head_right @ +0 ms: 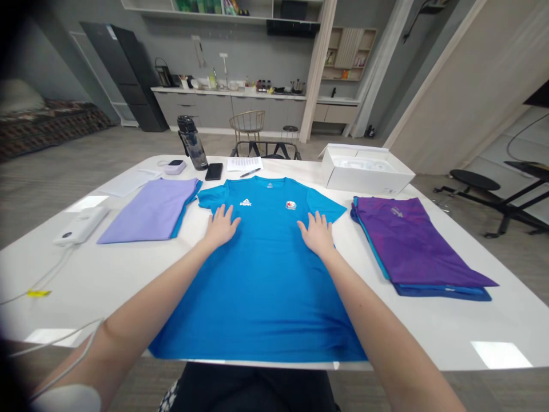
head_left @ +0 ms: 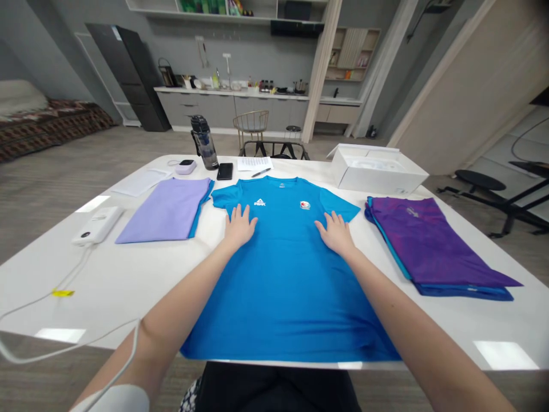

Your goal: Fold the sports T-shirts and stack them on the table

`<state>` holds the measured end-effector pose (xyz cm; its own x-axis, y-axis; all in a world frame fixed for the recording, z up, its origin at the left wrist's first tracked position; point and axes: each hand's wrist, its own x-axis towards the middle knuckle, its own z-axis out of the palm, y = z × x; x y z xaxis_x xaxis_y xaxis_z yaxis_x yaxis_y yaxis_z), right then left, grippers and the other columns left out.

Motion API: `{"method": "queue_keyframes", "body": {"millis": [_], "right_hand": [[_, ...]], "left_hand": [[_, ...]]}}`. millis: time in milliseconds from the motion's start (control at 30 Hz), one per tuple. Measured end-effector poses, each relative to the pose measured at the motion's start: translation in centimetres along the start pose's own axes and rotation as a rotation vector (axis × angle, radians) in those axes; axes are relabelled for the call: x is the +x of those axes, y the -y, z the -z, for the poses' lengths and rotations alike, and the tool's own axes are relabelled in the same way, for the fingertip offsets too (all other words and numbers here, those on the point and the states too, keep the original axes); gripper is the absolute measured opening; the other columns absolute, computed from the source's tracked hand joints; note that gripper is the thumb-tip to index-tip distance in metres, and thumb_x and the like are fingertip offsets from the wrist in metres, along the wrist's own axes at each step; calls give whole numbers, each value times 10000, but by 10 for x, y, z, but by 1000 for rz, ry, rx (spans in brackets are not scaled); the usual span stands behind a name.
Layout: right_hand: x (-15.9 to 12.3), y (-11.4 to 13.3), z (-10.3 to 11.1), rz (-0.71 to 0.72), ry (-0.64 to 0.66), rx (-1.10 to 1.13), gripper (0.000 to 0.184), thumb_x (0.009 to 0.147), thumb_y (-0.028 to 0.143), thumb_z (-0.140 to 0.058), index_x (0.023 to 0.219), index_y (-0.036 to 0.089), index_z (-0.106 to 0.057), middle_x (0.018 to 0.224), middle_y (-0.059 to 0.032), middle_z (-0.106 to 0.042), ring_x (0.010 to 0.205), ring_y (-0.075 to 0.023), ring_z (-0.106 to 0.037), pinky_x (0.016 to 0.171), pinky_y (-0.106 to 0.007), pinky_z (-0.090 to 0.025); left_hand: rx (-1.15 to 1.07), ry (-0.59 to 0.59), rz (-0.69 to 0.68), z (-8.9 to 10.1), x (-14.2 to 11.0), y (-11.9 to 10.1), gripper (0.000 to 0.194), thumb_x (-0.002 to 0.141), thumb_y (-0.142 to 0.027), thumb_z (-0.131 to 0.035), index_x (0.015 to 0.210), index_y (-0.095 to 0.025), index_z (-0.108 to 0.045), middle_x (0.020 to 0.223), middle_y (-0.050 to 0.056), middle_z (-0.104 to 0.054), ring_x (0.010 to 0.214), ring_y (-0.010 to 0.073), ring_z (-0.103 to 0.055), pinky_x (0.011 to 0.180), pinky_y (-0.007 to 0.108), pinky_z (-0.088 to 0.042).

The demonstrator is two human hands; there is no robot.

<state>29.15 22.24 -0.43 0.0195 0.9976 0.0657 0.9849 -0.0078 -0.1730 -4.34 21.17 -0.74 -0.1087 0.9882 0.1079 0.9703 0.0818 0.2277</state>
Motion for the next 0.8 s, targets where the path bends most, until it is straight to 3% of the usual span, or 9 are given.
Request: {"method": "queue_keyframes", "body": {"millis": [200, 267, 367, 467, 600, 700, 800], "right_hand": [[77, -17, -7, -112, 48, 110, 687, 1018, 597, -257, 1535, 169, -405, 1636, -146, -279, 1501, -365, -249, 1193, -603, -252], [95, -22, -10, -126, 27, 117, 678, 1017, 599, -239, 1534, 194, -407, 1640, -132, -275, 1502, -362, -245, 1186, -644, -231], [123, -28, -15, -178, 44, 136, 682, 1009, 625, -206, 1551, 248, -378, 1649, -108, -257, 1501, -377, -234, 1155, -723, -188], [153, -36, -18, -234, 42, 135, 651, 1017, 581, -202, 1557, 253, -360, 1638, -126, -276, 1482, -395, -254, 1127, -749, -196], [185, -50, -21, -296, -72, 53, 573, 1008, 473, -316, 1454, 157, -485, 1478, -229, -451, 1355, -406, -402, 1057, -706, -324], [197, -59, -24, -322, -137, -10, 471, 996, 439, -367, 1241, 138, -634, 1325, -238, -535, 1266, -408, -453, 1011, -681, -357], [207, -67, -28, -282, -126, -21, 428, 1009, 380, -335, 1157, 123, -644, 1254, -231, -568, 1220, -391, -478, 987, -647, -378]], "left_hand": [[22, -164, 193, 8, 92, 56, 592, 965, -300, -410, 1491, -28, -394, 1468, 281, -474, 1361, 374, -478, 1096, 482, -402], [60, -171, 168, 9, 116, 72, 556, 955, -250, -398, 1464, -29, -423, 1412, 272, -529, 1321, 354, -511, 1083, 473, -405], [146, -164, 25, 9, 151, 84, 518, 976, -246, -344, 1453, -77, -451, 1449, 238, -517, 1375, 328, -453, 1162, 518, -285], [183, -56, 5, 6, 182, 89, 498, 1003, -338, -313, 1381, -93, -524, 1360, 233, -590, 1306, 350, -509, 1133, 551, -291], [182, 34, 89, -2, 210, 95, 485, 985, -471, -377, 1300, -165, -584, 1366, 226, -579, 1275, 404, -501, 1027, 594, -369], [214, 61, 71, -8, 222, 102, 453, 978, -494, -401, 1204, -165, -616, 1357, 228, -568, 1277, 409, -491, 1023, 590, -376], [239, 76, -4, -9, 229, 106, 413, 999, -443, -366, 1148, -140, -603, 1282, 229, -607, 1231, 380, -545, 1001, 510, -422]]}}
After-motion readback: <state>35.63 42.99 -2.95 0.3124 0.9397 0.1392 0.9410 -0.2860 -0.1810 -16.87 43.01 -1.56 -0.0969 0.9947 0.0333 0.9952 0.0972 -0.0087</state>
